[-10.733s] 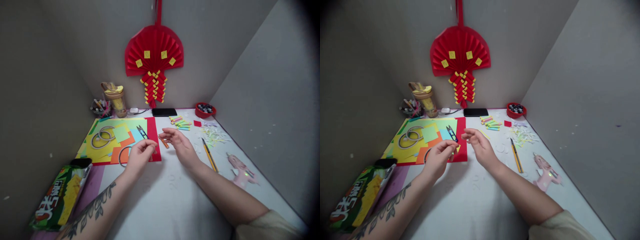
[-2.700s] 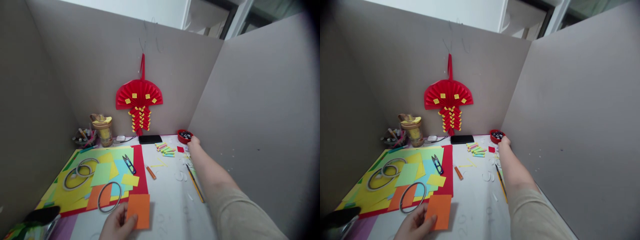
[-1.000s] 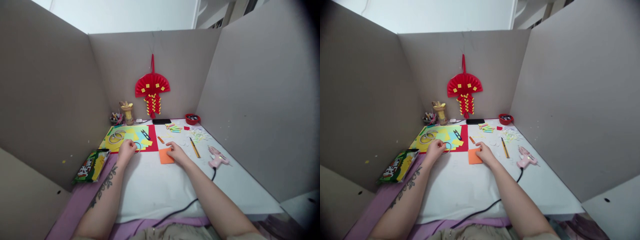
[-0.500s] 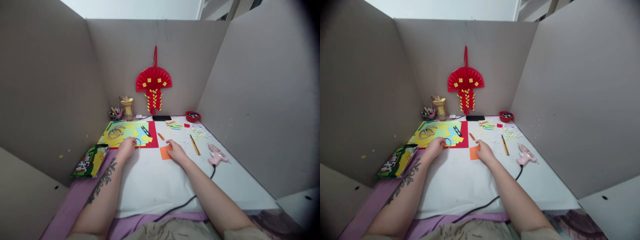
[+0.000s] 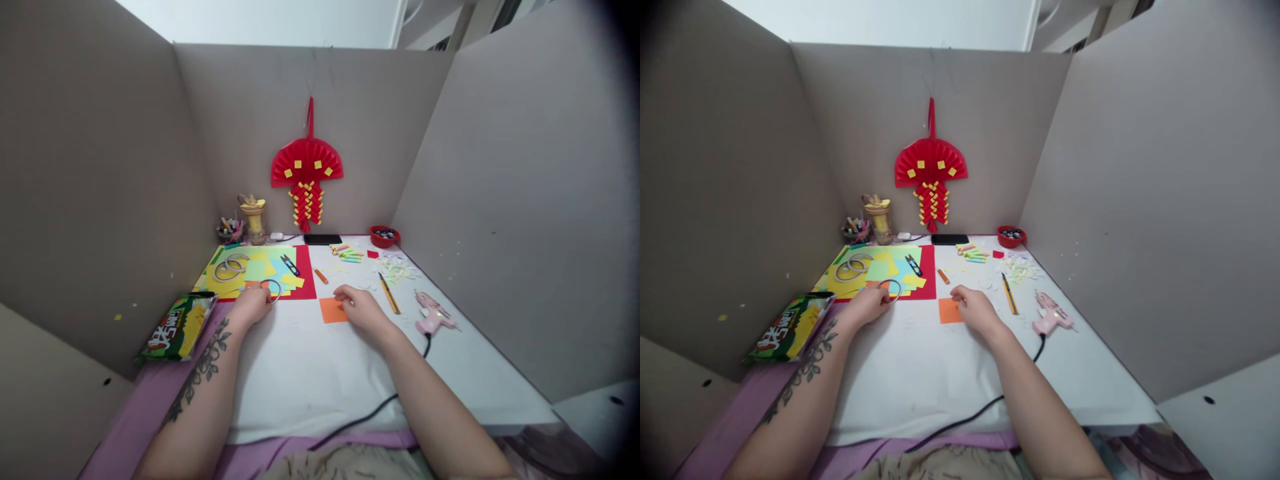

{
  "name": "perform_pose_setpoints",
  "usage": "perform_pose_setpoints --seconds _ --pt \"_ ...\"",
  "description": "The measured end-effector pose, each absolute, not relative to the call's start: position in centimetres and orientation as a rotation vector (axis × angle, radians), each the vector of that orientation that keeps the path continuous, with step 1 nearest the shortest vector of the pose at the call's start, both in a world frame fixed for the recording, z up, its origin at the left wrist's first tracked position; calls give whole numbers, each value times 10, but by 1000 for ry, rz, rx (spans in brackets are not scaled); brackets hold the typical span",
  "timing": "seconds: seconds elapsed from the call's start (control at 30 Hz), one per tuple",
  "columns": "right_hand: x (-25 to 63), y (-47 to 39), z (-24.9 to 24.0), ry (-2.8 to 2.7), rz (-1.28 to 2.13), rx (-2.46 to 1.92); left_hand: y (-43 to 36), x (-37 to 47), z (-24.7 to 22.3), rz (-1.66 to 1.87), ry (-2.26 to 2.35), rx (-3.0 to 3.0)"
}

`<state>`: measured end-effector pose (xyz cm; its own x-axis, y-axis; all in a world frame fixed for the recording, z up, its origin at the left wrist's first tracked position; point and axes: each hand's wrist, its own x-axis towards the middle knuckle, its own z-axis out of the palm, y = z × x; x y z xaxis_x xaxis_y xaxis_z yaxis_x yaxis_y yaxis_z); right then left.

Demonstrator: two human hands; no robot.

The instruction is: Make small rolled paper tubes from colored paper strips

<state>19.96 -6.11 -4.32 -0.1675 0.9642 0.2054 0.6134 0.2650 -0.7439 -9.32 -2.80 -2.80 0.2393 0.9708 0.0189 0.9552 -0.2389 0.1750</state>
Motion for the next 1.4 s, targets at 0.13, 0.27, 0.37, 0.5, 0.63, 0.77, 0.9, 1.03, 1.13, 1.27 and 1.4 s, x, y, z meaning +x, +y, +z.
perform_pose_setpoints --seconds 0.13,0.27,0.37,0.5,0.63,0.77,0.9,1.03,1.13,1.27,1.4 --pt "207 -61 -42 -1803 730 -1424 -28 -91 -25 245 1875 2332" --pt "216 -57 -41 -1761 676 -1468 -28 -91 -13 543 1864 2355" --pt "218 -60 -39 -1864 736 -1425 -29 -86 -9 868 1795 2258" --pt "210 -69 -39 -2015 751 -1421 -36 -61 -16 1154 1465 1751" --pt "201 -75 -41 -2173 642 -1493 -49 -31 -27 1162 1165 1220" --pt "197 -74 -43 -2304 556 -1500 -55 -17 -34 1101 989 1052" --pt "197 -71 -43 -2316 530 -1449 -54 -15 -41 1088 975 1108" --pt "194 -67 -44 -2116 508 -1320 -55 -12 -42 1077 980 1190" --pt "191 -66 -44 -1930 487 -1261 -58 -8 -42 1062 946 1266" --pt "187 -68 -43 -1859 458 -1208 -61 -6 -42 1013 935 1439" --pt "184 -70 -40 -1810 392 -1147 -68 -5 -35 933 989 1591"
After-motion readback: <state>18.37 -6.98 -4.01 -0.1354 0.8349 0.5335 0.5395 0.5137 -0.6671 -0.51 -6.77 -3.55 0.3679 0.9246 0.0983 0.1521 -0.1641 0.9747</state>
